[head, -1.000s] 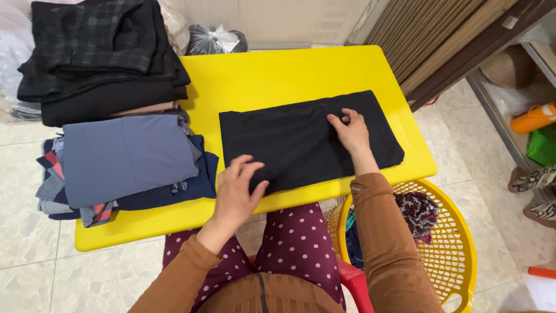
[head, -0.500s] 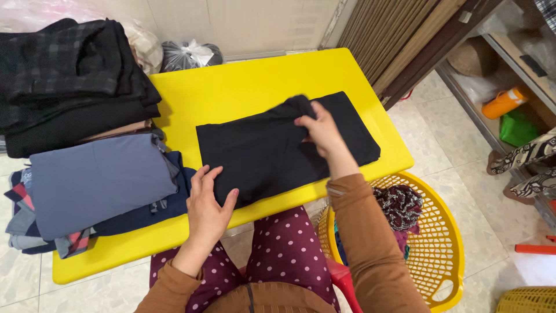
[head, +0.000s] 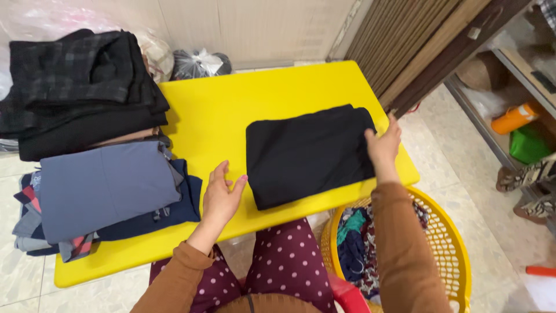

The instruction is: The person folds a black long-sleeved shirt on a yellow table, smoothing and aligning the fabric before folding it into a compact rectangle. The folded shirt is placed on a growing stack of folded clothes. The person then picks up a teal and navy garment from a yellow basket and begins to fold it.

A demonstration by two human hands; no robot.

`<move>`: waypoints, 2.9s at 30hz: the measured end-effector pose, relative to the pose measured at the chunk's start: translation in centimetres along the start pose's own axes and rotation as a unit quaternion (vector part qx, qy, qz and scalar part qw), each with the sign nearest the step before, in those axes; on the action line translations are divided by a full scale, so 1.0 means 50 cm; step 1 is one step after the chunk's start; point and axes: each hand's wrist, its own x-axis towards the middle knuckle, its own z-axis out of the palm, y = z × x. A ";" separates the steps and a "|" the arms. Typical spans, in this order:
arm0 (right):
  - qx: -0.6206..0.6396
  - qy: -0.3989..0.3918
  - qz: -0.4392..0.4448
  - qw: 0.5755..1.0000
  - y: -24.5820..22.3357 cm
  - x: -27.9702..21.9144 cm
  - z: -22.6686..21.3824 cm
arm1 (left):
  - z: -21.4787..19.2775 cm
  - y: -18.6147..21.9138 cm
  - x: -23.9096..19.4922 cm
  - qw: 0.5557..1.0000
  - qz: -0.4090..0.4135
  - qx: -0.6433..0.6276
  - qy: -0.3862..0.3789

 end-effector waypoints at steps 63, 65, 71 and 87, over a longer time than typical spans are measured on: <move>-0.222 -0.192 -0.150 0.944 -0.106 -0.015 0.113 | 0.138 0.064 0.124 0.918 0.170 0.352 -0.070; -0.182 -0.205 -0.139 0.952 -0.095 -0.015 0.114 | 0.133 0.070 0.118 0.921 0.165 0.346 -0.073; -0.005 -0.252 -0.167 0.953 -0.084 -0.045 -0.036 | 0.026 0.066 0.089 0.943 0.240 0.137 -0.187; -0.135 -0.167 -0.233 0.948 -0.031 -0.068 -0.050 | 0.035 -0.015 0.015 0.886 0.367 0.254 -0.126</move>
